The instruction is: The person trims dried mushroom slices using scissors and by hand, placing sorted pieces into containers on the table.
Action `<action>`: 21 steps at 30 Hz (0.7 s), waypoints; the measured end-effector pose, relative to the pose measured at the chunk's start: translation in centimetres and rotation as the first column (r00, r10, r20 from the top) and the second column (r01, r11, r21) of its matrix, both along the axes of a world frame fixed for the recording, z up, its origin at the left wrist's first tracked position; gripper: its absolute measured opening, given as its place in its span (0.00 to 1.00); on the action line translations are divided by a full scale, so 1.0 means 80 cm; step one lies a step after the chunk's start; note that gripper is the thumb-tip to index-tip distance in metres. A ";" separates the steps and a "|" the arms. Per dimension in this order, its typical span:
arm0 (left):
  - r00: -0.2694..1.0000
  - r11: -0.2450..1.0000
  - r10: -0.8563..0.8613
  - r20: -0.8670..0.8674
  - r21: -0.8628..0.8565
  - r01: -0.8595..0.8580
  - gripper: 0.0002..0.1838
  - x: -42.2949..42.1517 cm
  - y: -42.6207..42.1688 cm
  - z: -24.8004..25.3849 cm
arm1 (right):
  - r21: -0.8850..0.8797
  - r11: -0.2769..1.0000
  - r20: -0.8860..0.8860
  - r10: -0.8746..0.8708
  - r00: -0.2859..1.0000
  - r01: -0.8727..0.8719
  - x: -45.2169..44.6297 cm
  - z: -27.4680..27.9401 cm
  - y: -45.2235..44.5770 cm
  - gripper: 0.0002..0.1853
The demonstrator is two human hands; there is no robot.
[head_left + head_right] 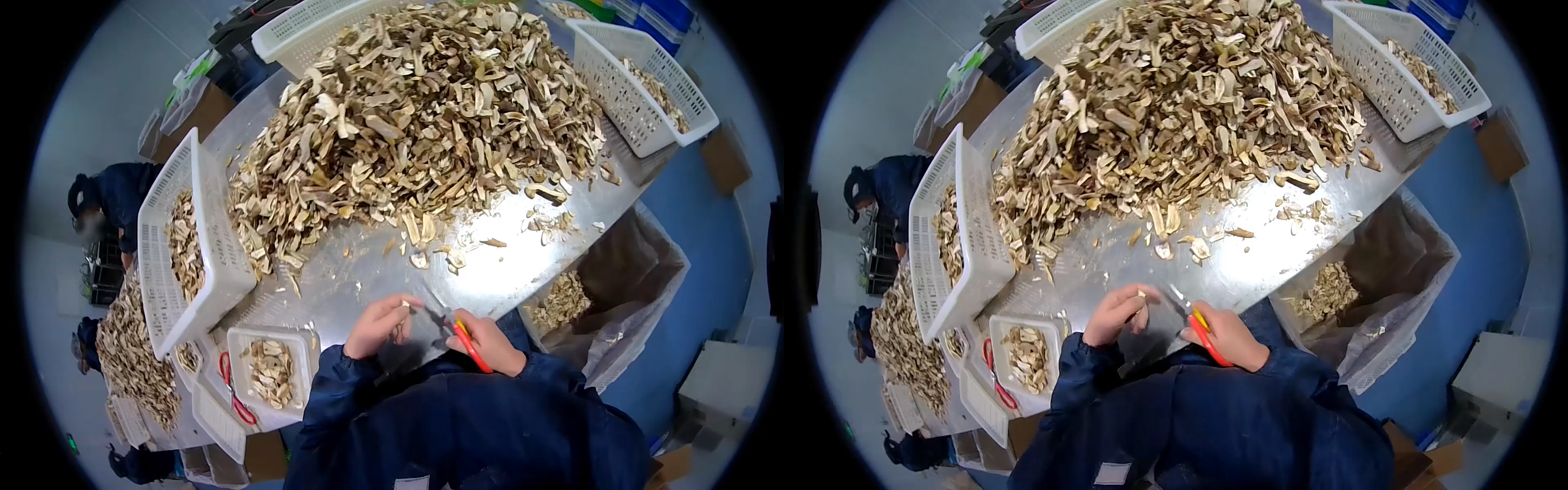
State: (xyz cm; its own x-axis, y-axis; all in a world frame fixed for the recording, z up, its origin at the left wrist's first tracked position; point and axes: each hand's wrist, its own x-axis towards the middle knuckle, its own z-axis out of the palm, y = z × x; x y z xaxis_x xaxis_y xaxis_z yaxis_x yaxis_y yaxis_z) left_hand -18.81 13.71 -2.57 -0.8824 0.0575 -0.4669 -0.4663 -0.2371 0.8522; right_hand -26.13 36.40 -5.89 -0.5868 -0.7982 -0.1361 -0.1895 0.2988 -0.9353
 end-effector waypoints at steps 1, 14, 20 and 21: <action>0.999 0.999 0.034 0.014 0.013 -0.034 0.14 -0.009 -0.001 -0.002 | -0.038 0.998 0.085 -0.050 0.995 0.054 -0.005 -0.005 0.002 0.18; 0.981 0.619 0.079 -0.178 -0.762 -0.188 0.18 -0.134 -0.021 -0.072 | -0.520 0.667 0.574 -0.190 0.797 0.534 -0.058 -0.052 0.001 0.30; 0.987 0.429 -0.138 -0.078 -0.903 -0.012 0.22 -0.137 0.016 -0.054 | -0.510 0.637 0.563 -0.261 0.784 0.578 -0.059 -0.072 0.003 0.27; 0.985 0.466 -0.125 -0.118 -0.884 -0.046 0.22 -0.139 0.016 -0.052 | -0.520 0.624 0.561 -0.265 0.784 0.583 -0.060 -0.074 0.003 0.27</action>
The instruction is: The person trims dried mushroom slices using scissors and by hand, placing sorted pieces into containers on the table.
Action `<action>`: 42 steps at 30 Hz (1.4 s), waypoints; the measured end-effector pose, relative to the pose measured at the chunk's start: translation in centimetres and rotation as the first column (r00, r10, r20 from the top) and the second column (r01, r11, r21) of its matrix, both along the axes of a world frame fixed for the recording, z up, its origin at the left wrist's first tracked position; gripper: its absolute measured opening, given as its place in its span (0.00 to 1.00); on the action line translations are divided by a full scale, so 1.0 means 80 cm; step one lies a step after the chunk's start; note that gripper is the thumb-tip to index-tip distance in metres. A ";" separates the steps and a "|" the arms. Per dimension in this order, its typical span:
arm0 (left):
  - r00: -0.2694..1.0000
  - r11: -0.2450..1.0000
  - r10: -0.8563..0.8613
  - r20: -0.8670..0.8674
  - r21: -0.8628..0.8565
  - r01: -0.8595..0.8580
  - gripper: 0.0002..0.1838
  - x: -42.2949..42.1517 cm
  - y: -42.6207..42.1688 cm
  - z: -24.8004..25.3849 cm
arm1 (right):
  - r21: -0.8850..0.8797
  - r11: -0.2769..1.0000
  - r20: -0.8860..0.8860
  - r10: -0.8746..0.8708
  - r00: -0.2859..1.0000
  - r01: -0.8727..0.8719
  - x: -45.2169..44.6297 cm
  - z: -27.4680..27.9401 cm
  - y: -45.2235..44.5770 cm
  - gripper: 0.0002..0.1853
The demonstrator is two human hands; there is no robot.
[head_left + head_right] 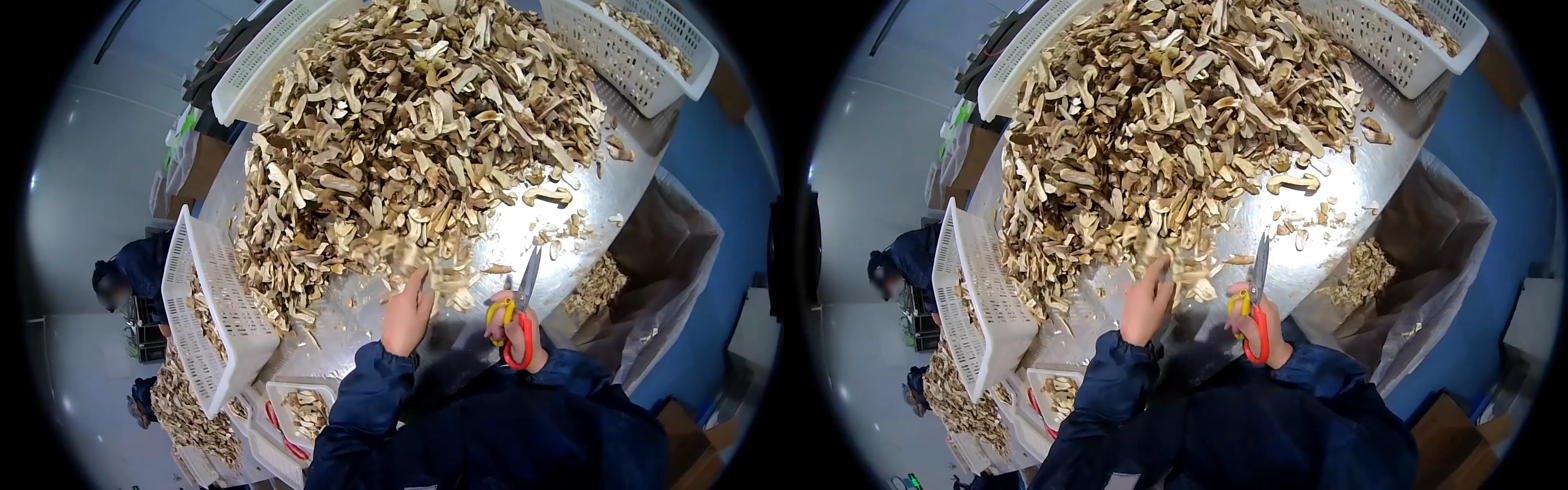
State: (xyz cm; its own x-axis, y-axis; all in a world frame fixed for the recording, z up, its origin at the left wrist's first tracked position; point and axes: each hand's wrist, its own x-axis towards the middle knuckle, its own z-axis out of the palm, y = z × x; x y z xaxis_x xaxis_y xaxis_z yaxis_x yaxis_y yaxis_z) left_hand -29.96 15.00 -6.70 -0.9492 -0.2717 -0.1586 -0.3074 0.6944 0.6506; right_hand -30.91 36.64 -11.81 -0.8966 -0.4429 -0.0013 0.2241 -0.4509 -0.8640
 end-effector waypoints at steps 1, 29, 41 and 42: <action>0.999 0.999 0.012 -0.033 0.044 -0.011 0.21 -0.002 0.001 0.005 | -0.009 1.000 -0.005 -0.010 1.000 0.010 0.001 -0.001 0.001 0.27; 0.970 0.970 0.238 -0.039 0.065 -0.236 0.20 0.063 -0.023 0.014 | -0.013 1.000 0.007 0.007 1.000 -0.007 0.004 -0.005 -0.001 0.22; 0.927 0.763 0.370 -0.061 0.590 -0.265 0.06 0.041 -0.034 -0.008 | -0.007 1.000 0.006 0.008 1.000 -0.008 0.001 -0.001 -0.003 0.23; 0.872 0.474 0.481 0.094 0.808 -0.349 0.05 0.048 -0.048 -0.004 | -0.008 1.000 0.006 0.010 1.000 -0.010 0.002 -0.001 -0.002 0.22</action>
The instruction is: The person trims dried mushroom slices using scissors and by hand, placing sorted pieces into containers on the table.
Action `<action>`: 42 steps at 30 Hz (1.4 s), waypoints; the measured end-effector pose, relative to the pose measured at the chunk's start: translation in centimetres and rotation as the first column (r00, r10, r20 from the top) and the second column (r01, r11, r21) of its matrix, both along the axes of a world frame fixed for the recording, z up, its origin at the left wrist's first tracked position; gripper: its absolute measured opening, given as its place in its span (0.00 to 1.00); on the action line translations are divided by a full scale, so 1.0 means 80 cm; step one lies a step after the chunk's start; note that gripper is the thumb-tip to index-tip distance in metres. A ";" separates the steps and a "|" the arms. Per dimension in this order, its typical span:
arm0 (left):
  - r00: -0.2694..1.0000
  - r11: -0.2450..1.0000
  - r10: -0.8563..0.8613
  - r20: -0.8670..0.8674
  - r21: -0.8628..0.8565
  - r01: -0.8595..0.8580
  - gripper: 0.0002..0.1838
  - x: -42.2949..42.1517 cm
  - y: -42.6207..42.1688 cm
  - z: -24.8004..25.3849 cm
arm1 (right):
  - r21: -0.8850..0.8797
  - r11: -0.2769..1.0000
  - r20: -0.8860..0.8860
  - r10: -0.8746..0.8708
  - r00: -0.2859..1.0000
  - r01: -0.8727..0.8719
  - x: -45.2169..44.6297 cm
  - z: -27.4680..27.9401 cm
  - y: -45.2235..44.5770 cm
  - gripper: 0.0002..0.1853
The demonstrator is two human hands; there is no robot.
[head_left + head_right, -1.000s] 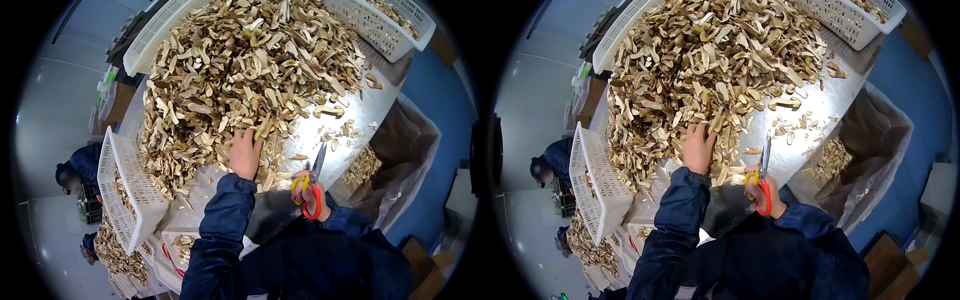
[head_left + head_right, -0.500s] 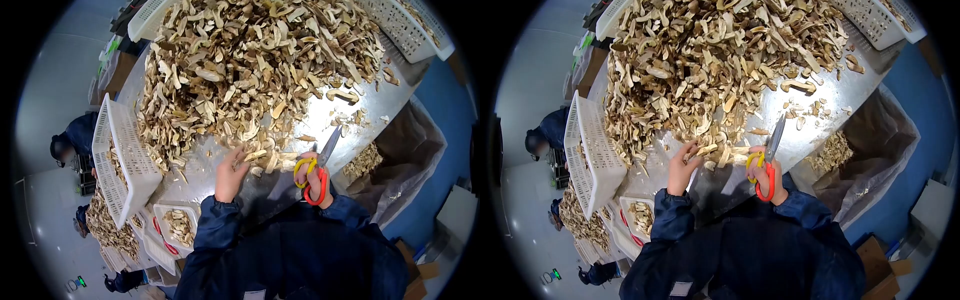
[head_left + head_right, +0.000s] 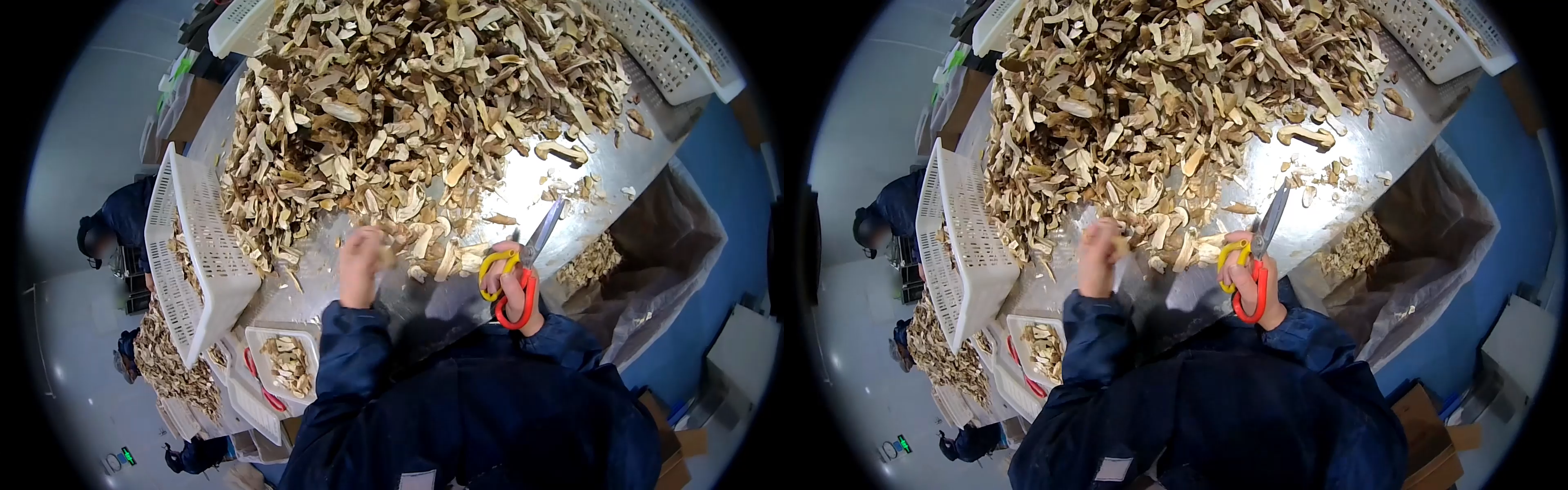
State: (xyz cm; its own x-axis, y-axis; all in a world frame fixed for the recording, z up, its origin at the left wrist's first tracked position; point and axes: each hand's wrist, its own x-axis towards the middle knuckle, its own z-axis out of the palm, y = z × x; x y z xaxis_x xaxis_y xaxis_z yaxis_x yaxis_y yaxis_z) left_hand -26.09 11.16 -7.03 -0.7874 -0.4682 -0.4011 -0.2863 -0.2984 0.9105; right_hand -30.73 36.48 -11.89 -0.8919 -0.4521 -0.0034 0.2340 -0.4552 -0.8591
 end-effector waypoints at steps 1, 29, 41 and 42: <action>0.991 0.980 0.082 -0.110 0.190 -0.060 0.04 0.011 -0.019 -0.003 | -0.002 1.000 -0.001 0.000 1.000 0.000 0.001 0.000 0.001 0.22; 0.963 0.758 0.262 -0.070 0.632 -0.161 0.09 0.017 0.013 0.020 | -0.078 0.997 0.038 0.000 0.999 0.003 0.003 -0.005 -0.004 0.21; 0.955 0.470 -0.241 0.175 -0.840 0.272 0.12 -0.017 0.055 -0.030 | -0.060 0.998 0.011 -0.007 1.000 0.008 0.002 -0.001 -0.003 0.21; 0.952 0.505 -0.264 0.155 -0.818 0.274 0.12 -0.016 0.049 -0.033 | -0.064 0.998 0.009 -0.010 1.000 0.010 0.002 0.000 -0.003 0.21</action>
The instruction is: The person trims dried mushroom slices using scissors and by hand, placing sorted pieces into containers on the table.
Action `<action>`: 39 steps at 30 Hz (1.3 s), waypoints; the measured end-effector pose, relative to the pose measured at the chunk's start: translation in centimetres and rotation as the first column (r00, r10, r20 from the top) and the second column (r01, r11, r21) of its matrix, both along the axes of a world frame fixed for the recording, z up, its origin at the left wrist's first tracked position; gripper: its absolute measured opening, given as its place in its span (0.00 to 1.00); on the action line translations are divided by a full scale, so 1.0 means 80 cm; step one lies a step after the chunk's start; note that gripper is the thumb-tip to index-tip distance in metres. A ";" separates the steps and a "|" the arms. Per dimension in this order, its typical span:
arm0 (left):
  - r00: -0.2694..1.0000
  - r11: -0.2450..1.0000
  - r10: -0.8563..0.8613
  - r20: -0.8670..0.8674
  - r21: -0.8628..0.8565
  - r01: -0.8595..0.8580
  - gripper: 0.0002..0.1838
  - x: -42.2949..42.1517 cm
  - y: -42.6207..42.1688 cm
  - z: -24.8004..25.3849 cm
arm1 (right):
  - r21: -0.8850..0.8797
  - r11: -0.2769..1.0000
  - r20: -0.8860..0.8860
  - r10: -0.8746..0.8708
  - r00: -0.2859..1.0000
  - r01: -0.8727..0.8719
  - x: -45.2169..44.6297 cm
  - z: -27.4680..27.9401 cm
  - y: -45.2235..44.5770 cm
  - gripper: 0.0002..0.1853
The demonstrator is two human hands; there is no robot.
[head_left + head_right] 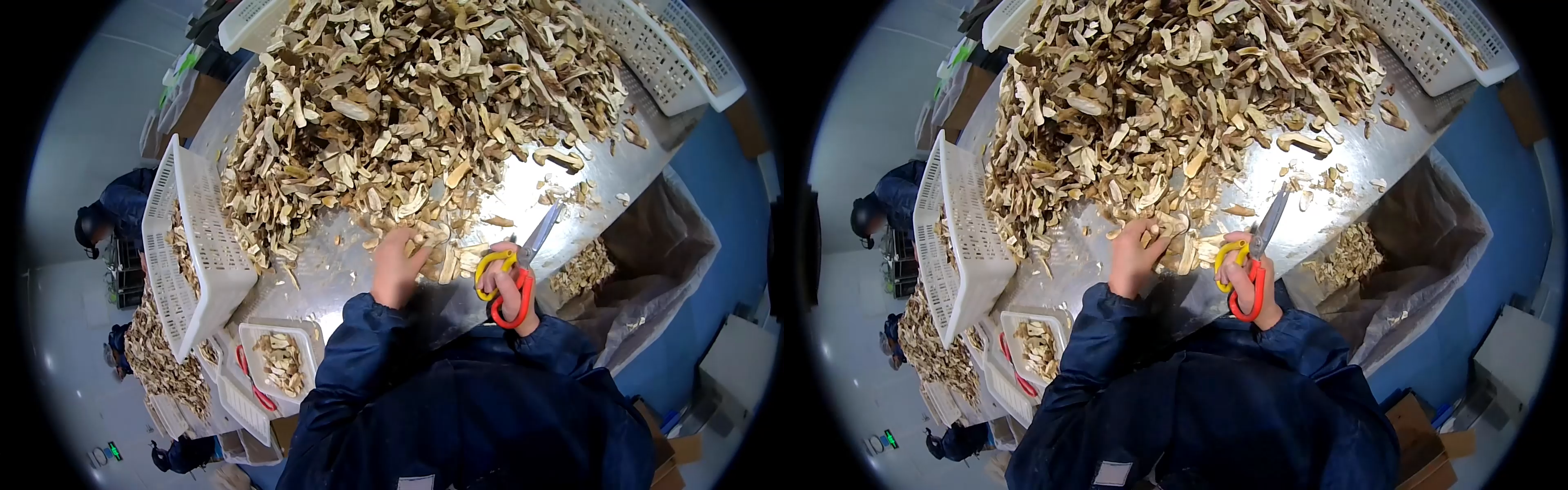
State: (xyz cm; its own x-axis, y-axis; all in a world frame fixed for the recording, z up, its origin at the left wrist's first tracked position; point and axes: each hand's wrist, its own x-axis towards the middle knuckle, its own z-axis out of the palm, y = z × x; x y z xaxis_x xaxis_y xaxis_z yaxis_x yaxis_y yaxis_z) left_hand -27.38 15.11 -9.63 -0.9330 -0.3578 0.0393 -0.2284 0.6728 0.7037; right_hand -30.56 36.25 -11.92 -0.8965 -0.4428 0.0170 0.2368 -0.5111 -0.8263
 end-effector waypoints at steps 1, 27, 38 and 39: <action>1.000 0.999 -0.016 -0.009 0.048 0.016 0.12 0.002 -0.005 -0.001 | 0.024 1.000 0.009 0.007 1.000 -0.007 0.000 0.001 0.000 0.20; 0.969 -0.570 0.234 0.082 0.819 0.069 0.10 0.029 0.060 0.066 | 0.755 0.656 -0.317 0.371 0.873 -0.005 0.037 0.080 0.008 0.22; 0.995 0.215 0.102 -0.006 0.976 -0.016 0.11 0.045 -0.009 0.020 | 0.126 0.984 -0.021 -0.121 0.992 0.122 -0.003 -0.001 0.008 0.28; 0.993 0.426 0.037 0.112 0.897 -0.117 0.09 0.041 0.002 0.033 | 0.113 0.988 -0.019 -0.102 0.995 0.104 -0.002 0.002 0.008 0.28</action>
State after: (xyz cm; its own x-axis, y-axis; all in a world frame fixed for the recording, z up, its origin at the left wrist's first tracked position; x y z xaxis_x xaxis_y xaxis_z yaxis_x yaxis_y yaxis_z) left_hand -24.10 15.27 -7.02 -0.8852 -0.2226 -0.4086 -0.3155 -0.3583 0.8787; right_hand -30.75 36.87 -11.78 -0.9375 -0.3477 -0.0156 0.1760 -0.4349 -0.8831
